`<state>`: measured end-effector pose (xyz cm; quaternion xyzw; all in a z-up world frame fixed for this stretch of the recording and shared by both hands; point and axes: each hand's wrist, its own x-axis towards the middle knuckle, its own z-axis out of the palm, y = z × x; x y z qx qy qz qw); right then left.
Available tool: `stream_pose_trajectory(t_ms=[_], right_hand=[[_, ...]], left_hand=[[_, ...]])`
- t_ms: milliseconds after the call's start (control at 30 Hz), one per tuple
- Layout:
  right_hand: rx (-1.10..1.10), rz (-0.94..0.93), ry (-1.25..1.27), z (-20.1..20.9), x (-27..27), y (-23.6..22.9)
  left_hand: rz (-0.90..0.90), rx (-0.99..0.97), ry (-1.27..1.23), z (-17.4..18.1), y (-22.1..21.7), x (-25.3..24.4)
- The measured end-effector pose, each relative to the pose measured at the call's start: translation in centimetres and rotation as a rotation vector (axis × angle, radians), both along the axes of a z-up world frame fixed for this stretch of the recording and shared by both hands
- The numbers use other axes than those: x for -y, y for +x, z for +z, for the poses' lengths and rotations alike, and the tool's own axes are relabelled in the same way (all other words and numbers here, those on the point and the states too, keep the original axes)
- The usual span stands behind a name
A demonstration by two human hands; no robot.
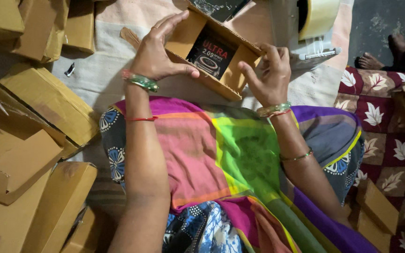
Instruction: The person opens a smartwatch retail box, places it inside a brown cardboard shipping box, and seals the box with clear packing tape. This process is repeated for multiple smartwatch units.
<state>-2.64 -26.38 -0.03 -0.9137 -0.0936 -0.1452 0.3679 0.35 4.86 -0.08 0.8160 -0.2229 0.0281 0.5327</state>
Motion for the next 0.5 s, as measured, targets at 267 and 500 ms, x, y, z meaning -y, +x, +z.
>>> stream_pose_trajectory(t_ms=[267,500], right_hand=[[-0.052,0.115,0.017,0.8,1.4,-0.6],[-0.145,0.321,-0.034,-0.7,0.0,-3.0]], left_hand=[[0.185,0.131,0.171,-3.2,1.6,0.3],[0.218,0.031,0.231,-4.7,2.4,1.5]])
